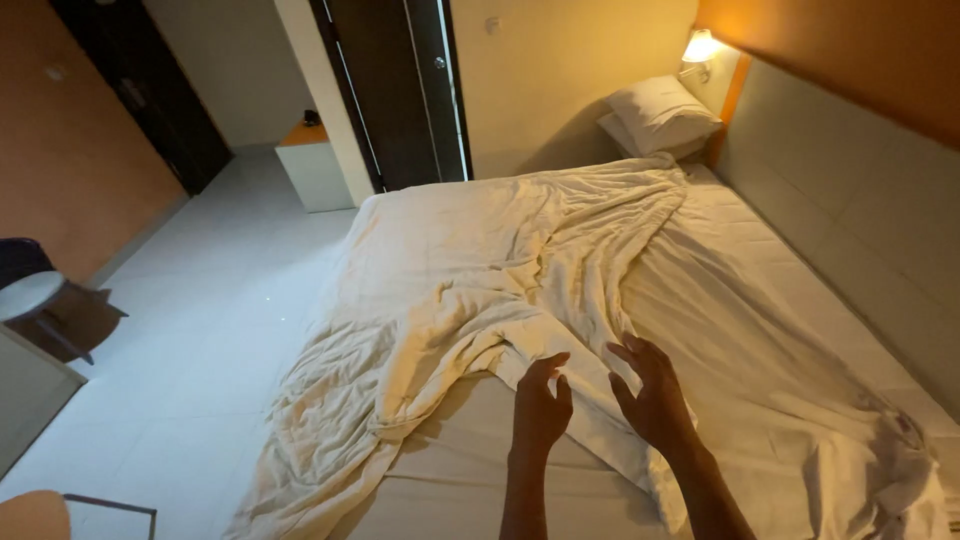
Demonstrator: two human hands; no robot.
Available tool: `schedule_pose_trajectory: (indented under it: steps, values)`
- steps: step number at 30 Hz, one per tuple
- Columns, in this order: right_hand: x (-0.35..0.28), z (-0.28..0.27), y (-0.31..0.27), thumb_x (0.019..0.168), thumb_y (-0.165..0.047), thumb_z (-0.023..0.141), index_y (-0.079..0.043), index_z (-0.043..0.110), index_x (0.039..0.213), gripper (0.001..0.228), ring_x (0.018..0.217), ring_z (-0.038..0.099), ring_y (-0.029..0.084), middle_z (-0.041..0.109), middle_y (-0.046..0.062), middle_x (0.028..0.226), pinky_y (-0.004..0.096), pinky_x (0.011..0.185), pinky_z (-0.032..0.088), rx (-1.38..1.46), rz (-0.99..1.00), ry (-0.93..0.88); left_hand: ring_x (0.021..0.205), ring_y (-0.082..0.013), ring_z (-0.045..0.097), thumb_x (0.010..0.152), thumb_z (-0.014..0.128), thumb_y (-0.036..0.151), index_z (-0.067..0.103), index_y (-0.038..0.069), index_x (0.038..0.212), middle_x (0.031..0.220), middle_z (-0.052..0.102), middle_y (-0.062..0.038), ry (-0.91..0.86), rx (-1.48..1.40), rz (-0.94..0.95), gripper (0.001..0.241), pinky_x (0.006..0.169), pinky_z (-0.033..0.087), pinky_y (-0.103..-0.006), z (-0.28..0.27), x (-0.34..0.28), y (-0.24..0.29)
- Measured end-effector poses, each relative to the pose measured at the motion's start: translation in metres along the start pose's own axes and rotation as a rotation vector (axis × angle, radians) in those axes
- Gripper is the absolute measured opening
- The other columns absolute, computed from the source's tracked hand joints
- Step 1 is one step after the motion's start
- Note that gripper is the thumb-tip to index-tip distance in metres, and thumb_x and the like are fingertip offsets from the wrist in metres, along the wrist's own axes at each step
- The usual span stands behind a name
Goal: The person smooths and arranges a white duvet on a bed. They pull the duvet taut, fold the edges, and adjust the fabric to cover the mattress evenly.
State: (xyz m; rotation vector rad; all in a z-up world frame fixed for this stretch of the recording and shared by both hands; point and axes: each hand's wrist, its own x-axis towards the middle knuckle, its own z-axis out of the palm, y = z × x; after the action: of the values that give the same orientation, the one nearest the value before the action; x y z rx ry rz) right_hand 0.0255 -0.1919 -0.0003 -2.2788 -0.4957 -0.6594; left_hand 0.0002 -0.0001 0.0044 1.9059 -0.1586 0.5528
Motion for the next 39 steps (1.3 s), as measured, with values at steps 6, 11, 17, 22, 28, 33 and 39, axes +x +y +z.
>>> schedule_pose_trajectory:
  steps: [6,11,17,22,28,33,39]
  values:
    - [-0.006,0.002,0.003,0.085,-0.015,0.072,-0.015,0.063,0.135,0.051,0.141,0.043,0.036,0.052,0.012,0.152,0.047,0.116,0.034,-0.043,0.025,-0.024,0.105,-0.0313,0.071,0.093,0.058,0.003,0.070,0.007,0.124,0.118,0.073,-0.015,0.001,-0.033,0.027,0.033,0.092,0.057,-0.0397,0.005,-0.003,-0.020]
    - [-0.006,-0.002,0.013,0.084,-0.015,0.073,-0.016,0.063,0.135,0.052,0.141,0.044,0.035,0.053,0.013,0.150,0.047,0.117,0.035,-0.018,0.013,-0.025,0.103,-0.0309,0.071,0.092,0.060,0.002,0.070,0.008,0.125,0.117,0.073,-0.014,-0.002,0.014,-0.011,0.035,0.091,0.056,-0.0402,0.018,-0.007,-0.025]
    - [0.016,-0.024,0.044,0.083,-0.013,0.074,-0.017,0.065,0.134,0.051,0.140,0.046,0.036,0.055,0.014,0.148,0.047,0.115,0.037,0.040,-0.034,-0.013,0.102,-0.0294,0.071,0.090,0.060,0.002,0.070,0.009,0.124,0.115,0.073,-0.013,0.043,0.034,-0.045,0.036,0.089,0.056,-0.0390,0.049,0.010,-0.003]
    - [0.026,-0.053,0.087,0.084,-0.013,0.074,-0.016,0.066,0.133,0.050,0.139,0.046,0.036,0.055,0.014,0.148,0.047,0.114,0.039,0.073,-0.051,-0.028,0.101,-0.0300,0.071,0.091,0.060,0.001,0.070,0.008,0.123,0.114,0.075,-0.014,0.103,0.050,0.033,0.034,0.090,0.056,-0.0389,0.105,0.016,0.005]
    - [0.030,-0.096,0.145,0.085,-0.015,0.074,-0.015,0.066,0.132,0.048,0.138,0.046,0.036,0.055,0.012,0.148,0.046,0.113,0.039,0.066,-0.083,-0.048,0.105,-0.0308,0.071,0.091,0.060,0.003,0.070,0.008,0.125,0.117,0.073,-0.016,0.074,0.049,-0.034,0.036,0.092,0.056,-0.0389,0.180,0.019,0.032]
    - [0.021,-0.123,0.193,0.085,-0.015,0.074,-0.013,0.065,0.133,0.048,0.138,0.046,0.035,0.054,0.012,0.149,0.046,0.113,0.039,0.077,-0.108,-0.040,0.106,-0.0326,0.072,0.092,0.060,0.003,0.070,0.006,0.124,0.115,0.073,-0.018,0.103,0.062,0.012,0.034,0.093,0.056,-0.0402,0.235,0.013,0.037]
    - [0.017,-0.146,0.225,0.084,-0.014,0.075,-0.014,0.067,0.132,0.049,0.139,0.046,0.036,0.054,0.011,0.150,0.047,0.114,0.038,0.065,-0.054,-0.031,0.103,-0.0325,0.073,0.091,0.060,0.004,0.070,0.006,0.123,0.117,0.073,-0.018,0.046,0.025,-0.048,0.034,0.090,0.058,-0.0397,0.271,0.019,0.047]
